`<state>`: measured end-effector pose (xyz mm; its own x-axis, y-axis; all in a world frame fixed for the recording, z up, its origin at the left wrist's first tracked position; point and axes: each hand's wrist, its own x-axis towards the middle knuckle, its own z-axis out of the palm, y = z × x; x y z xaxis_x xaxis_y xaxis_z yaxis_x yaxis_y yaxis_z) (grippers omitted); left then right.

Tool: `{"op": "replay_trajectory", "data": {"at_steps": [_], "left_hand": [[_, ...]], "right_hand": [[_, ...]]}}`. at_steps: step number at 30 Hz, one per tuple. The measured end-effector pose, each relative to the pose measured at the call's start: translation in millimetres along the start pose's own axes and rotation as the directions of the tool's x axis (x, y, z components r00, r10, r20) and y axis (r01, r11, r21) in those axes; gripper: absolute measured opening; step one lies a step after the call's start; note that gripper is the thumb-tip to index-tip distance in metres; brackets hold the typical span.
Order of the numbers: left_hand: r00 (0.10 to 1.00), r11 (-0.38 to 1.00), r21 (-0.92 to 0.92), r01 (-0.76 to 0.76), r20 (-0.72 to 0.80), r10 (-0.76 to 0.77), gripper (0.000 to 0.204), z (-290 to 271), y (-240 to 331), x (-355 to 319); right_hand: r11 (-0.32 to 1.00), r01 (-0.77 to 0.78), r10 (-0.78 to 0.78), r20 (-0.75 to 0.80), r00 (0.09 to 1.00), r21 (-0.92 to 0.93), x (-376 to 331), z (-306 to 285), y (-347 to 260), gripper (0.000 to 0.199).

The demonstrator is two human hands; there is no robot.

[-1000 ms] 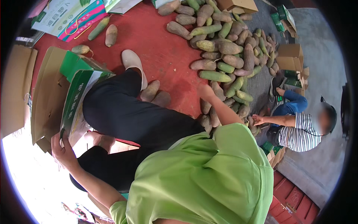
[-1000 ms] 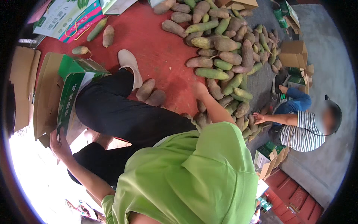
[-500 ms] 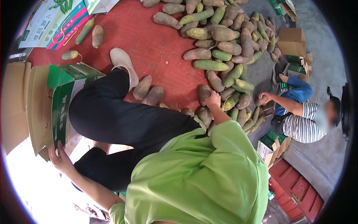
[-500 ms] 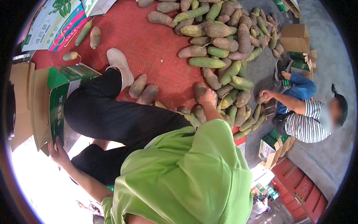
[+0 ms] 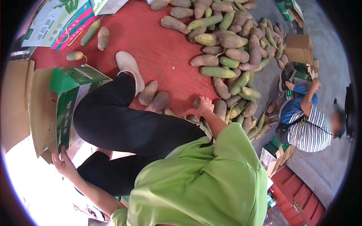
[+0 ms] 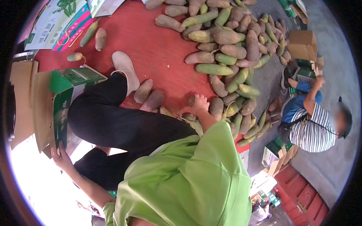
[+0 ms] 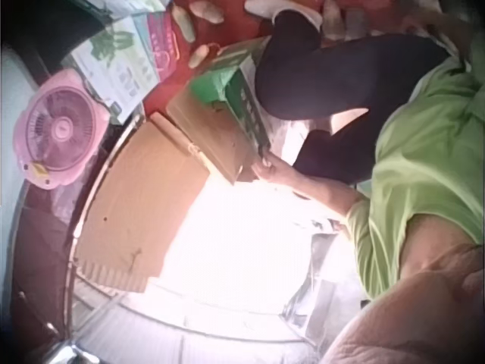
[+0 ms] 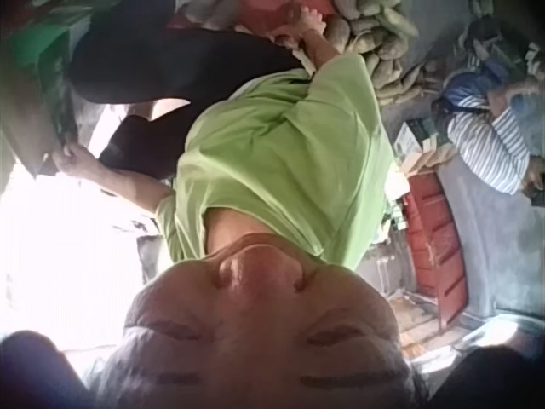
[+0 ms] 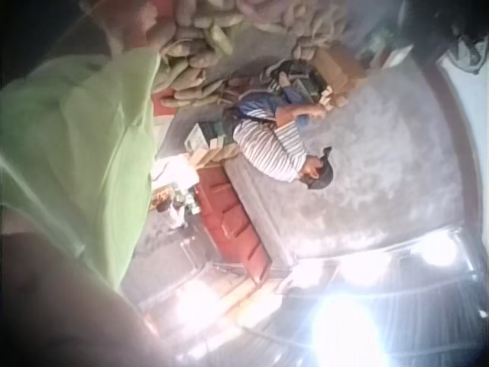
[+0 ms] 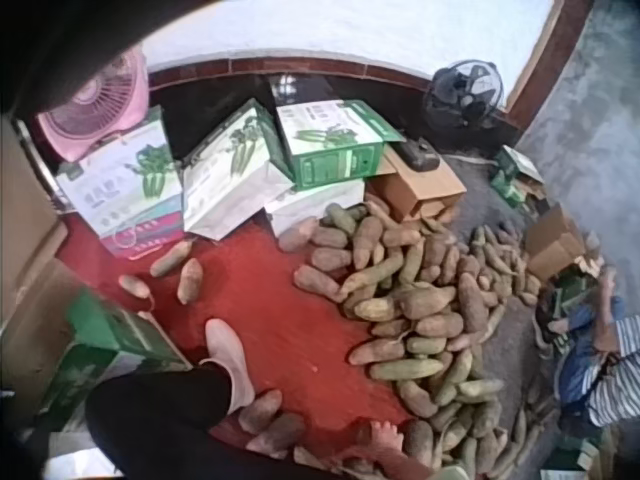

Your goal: Sorting and packing gourds into boxes and weighing them on a scale.

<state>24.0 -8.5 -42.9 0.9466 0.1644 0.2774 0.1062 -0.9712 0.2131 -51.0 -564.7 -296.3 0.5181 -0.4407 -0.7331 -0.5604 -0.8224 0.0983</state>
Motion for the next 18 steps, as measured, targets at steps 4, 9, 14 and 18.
{"op": "replay_trajectory", "data": {"at_steps": [4, 9, 14, 18], "left_hand": [[0.999, 0.999, -0.011, -0.052, -0.009, 0.052, 0.012, -2.3, 17.7, 4.1], [0.999, 1.000, -0.024, 0.015, -0.028, -0.016, 0.008, -12.3, 37.5, 3.0], [1.000, 0.999, -0.038, -0.016, 0.008, 0.016, 0.009, -18.0, 49.2, 11.2], [0.995, 0.997, -0.015, 0.080, 0.059, -0.079, 0.010, -21.7, 47.3, 6.2]], "right_hand": [[0.962, 0.146, -0.141, 0.037, 0.989, -0.233, 11.0, 18.8, -4.6, 0.074], [0.900, 0.288, -0.281, 0.069, 0.957, -0.328, 4.5, 17.1, -17.6, 0.069], [0.962, 0.219, -0.230, -0.052, 0.972, -0.165, 7.3, -2.2, -19.2, 0.063], [0.944, 0.327, -0.328, -0.202, 0.923, -0.035, 11.8, -36.8, -53.1, 0.068]]}}
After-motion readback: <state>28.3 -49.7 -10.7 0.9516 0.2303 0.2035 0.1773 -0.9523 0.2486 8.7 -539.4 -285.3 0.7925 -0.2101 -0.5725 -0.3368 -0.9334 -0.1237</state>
